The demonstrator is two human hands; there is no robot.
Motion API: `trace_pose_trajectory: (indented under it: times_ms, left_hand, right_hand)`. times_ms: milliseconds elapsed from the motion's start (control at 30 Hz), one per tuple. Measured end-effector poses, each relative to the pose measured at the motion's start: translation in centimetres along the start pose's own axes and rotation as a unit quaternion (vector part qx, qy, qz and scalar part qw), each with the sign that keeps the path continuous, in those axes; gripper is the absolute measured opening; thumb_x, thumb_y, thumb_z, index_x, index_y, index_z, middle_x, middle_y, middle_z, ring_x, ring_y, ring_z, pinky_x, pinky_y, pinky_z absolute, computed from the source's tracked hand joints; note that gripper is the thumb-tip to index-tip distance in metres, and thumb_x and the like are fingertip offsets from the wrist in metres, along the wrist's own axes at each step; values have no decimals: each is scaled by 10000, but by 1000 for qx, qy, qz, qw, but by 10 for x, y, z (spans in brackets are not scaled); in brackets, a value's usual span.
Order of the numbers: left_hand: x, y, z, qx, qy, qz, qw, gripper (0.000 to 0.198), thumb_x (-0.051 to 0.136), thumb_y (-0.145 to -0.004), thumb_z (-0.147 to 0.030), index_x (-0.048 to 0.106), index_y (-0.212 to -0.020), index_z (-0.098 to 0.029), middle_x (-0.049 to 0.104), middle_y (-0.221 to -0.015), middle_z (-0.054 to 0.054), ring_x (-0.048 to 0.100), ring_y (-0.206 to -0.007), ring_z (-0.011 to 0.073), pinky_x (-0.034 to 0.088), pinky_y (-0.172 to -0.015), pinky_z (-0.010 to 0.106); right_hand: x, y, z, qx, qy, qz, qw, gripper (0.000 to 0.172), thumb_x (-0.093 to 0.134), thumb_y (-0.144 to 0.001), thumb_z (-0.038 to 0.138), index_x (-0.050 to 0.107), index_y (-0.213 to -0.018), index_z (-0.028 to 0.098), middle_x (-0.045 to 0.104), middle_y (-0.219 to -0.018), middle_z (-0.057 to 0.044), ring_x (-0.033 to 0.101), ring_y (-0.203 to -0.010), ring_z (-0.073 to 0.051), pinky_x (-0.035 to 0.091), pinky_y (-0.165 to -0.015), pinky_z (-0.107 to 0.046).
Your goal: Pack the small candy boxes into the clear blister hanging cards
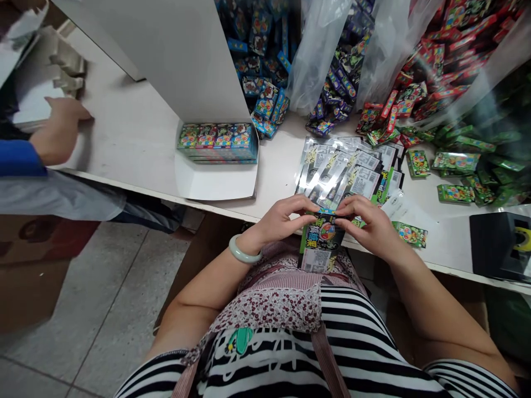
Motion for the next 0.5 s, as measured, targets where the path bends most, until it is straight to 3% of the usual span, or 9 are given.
trace_pose_trajectory:
  times_ms: [133, 200, 300, 500]
  left_hand:
    - [5, 4, 16, -61, 17, -35, 997, 150, 640, -917, -268, 656, -1047, -194, 673, -948, 49, 644, -835, 138, 547, -722, 265]
    - [4, 4, 15, -56, 22, -42, 997, 194, 614, -931, -260, 636, -1114, -200, 667, -1012, 61, 644, -875, 144, 549, -747, 273]
    - [3, 3, 12, -39, 1, -31, 999, 149, 594, -946, -269, 650, -1063, -196, 657, -1005, 63, 636, -900, 160, 542, -785, 306]
    - [10, 7, 31, -98, 7, -43, 994, 246, 691, -894, -342, 655, -1083, -189, 645, -994, 66, 608, -841, 171, 522, -770, 319]
  right_hand:
    - [10, 7, -15, 9, -3, -81, 997, 57, 629, -919, 283, 674, -900, 254, 667, -936, -65, 640, -885, -215, 531, -696, -355]
    - [12, 9, -20, 29, 8, -107, 994, 96, 617, -921, 284, 688, -979, 258, 679, -1006, -80, 647, -951, -232, 542, -734, -376]
    - [14, 11, -25, 27, 24, -142, 989, 116, 616, -913, 273, 692, -1001, 263, 686, -1024, -83, 650, -981, -249, 545, -806, -417]
    - [20, 14, -34, -14, 54, -148, 987, 79, 599, -918, 268, 659, -968, 278, 668, -965, -70, 649, -966, -273, 528, -815, -458]
Point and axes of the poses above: each hand's wrist, its own y-axis away from the middle knuckle, its own x-axis out of the palm, z = x × y, the point moved 6 cm from there along -y, towards the middle knuckle
